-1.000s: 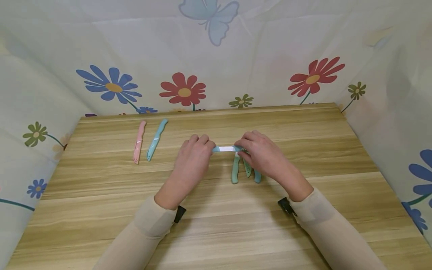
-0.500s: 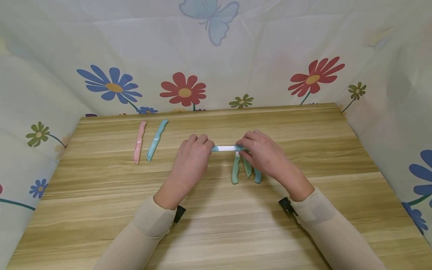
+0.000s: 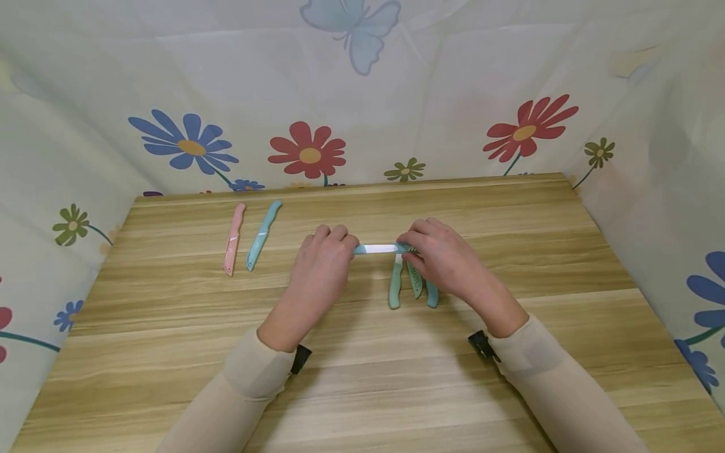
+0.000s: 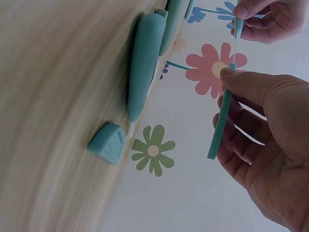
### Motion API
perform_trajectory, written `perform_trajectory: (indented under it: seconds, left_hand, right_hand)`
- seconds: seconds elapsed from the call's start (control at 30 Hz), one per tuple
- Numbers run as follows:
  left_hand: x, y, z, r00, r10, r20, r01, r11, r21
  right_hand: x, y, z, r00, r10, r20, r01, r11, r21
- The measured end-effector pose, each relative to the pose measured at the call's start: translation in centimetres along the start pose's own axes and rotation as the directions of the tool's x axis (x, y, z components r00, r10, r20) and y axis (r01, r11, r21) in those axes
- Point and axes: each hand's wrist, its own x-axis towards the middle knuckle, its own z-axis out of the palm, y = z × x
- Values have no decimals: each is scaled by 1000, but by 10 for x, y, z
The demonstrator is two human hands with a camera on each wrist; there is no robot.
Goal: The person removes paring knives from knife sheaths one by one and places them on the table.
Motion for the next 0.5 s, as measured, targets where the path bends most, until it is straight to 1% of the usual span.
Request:
perform_trajectory:
  seconds: [0.23, 0.5]
  left_hand:
    - [2, -2, -1, 999, -22, 23, 22, 1000, 2]
    - [2, -4, -2, 999, -25, 20, 25, 1000, 1]
  right_hand:
    - [0, 2, -1, 1000, 9, 5, -9, 1000, -1]
    - [1, 4, -3, 1000, 20, 12, -20, 1000, 8]
